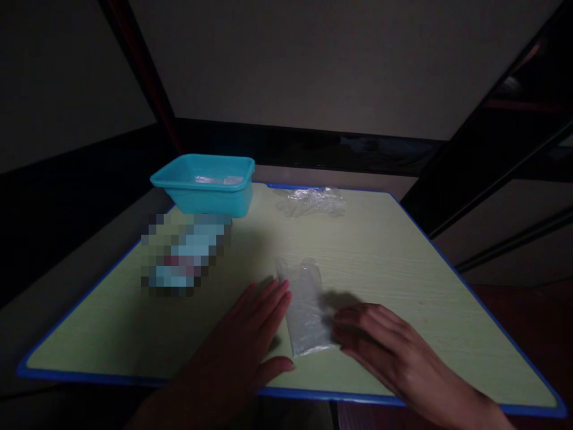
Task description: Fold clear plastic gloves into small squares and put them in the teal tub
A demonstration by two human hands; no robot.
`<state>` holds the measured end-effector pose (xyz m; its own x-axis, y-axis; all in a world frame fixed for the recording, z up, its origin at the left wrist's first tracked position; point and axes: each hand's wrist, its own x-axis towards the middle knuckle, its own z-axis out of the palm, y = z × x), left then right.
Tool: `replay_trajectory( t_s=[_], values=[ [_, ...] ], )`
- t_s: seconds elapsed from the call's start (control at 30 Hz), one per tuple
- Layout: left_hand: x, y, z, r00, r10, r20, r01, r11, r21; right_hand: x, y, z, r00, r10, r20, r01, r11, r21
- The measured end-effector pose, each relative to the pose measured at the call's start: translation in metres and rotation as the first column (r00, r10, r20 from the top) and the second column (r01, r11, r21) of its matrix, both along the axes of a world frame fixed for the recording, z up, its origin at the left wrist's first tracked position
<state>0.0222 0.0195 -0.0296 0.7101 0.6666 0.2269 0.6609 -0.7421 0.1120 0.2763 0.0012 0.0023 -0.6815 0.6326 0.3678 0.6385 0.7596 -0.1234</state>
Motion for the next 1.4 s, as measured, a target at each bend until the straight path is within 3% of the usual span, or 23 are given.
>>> replay_trajectory(
  t_s=[0.23,0.43,0.57,0.9,1.4],
  values=[
    [0.002,-0.011,0.004,0.997,-0.062,-0.054,0.053,0.987,-0.155,0.007,0.01,-0.004,0.991,0.119,0.055,-0.125,0.982,0.141],
    [0.003,-0.013,0.004,0.992,-0.108,-0.067,0.091,0.973,-0.21,0.003,0.006,-0.002,0.99,0.139,0.014,-0.14,0.985,0.103],
    [0.003,-0.014,0.002,0.991,-0.115,-0.067,0.1,0.974,-0.206,0.0,0.009,-0.002,0.985,0.169,0.015,-0.17,0.983,0.072],
    [0.002,-0.015,-0.005,0.993,-0.107,-0.045,0.097,0.977,-0.189,0.0,0.01,-0.007,0.983,0.172,0.06,-0.179,0.975,0.134],
    [0.002,-0.015,-0.002,0.988,-0.144,-0.056,0.133,0.976,-0.172,0.0,0.013,-0.012,0.979,0.162,0.124,-0.188,0.952,0.241]
  ],
)
